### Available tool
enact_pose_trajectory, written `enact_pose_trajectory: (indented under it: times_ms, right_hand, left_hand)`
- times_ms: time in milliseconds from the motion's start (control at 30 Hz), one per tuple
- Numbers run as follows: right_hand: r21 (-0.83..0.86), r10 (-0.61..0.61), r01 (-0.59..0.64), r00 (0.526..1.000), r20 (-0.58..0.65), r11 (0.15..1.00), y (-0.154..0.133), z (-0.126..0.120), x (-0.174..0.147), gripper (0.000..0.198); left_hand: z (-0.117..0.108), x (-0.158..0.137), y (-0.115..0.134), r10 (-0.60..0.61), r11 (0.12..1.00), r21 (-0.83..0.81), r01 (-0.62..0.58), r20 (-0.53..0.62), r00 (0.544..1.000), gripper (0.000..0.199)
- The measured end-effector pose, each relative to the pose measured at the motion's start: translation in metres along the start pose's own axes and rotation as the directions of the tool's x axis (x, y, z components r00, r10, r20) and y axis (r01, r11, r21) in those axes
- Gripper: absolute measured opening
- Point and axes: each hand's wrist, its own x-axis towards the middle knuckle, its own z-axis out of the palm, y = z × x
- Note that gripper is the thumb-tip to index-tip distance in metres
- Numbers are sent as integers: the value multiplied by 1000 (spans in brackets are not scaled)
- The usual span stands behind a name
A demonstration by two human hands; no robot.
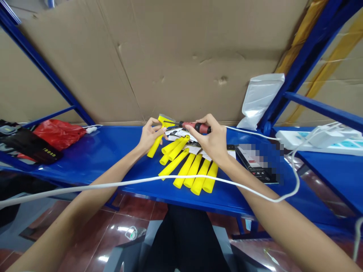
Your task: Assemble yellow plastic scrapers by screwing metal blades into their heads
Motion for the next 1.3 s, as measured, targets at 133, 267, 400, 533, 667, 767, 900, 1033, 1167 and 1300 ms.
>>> enact_pose_trajectory:
  times_ms: [133,267,400,533,667,767,900,1033,1167,1300]
  right_hand:
    - [53,56,-60,996,72,997,-1,0,-3,37]
    - [161,140,-155,985,99,975,-12,1,-6,40]
    - [280,244,-278,958,150,919,-19,2,-3,44]
    - [331,266,-369,911,316,868,-15,2,2,42]
    - [266,254,-408,848,465,873,-12,1,5,49]
    - [374,285,-476,840,462,796,-12,1,7,52]
    - [552,361,-592,802,476,587,-16,0,12,53]
    - [586,417,-667,745,521,459,-20,1,12,59]
    - [588,405,-631,776,484,506,-20,5,9,60]
    - [574,433,-601,799,417,556,-17,7,10,56]
  left_hand:
    - [1,0,0,72,997,40,-71,-33,997,63]
    - [4,-3,4,143,987,83,-136,-80,987,60]
    - [7,-8,11,162,980,135,-146,-112,980,56]
    - [8,-8,21,168,978,144,-149,-134,977,56]
    - [4,-1,33,186,982,59,-179,-151,971,60]
    - [-3,6,42,175,981,-57,-187,-181,968,59]
    - [-10,10,50,124,971,-181,-158,-185,975,52]
    - [-6,7,56,14,974,-222,-33,-86,996,56]
    - [11,6,64,-107,977,-173,125,110,988,47]
    - [35,11,71,-180,974,-74,212,304,935,32]
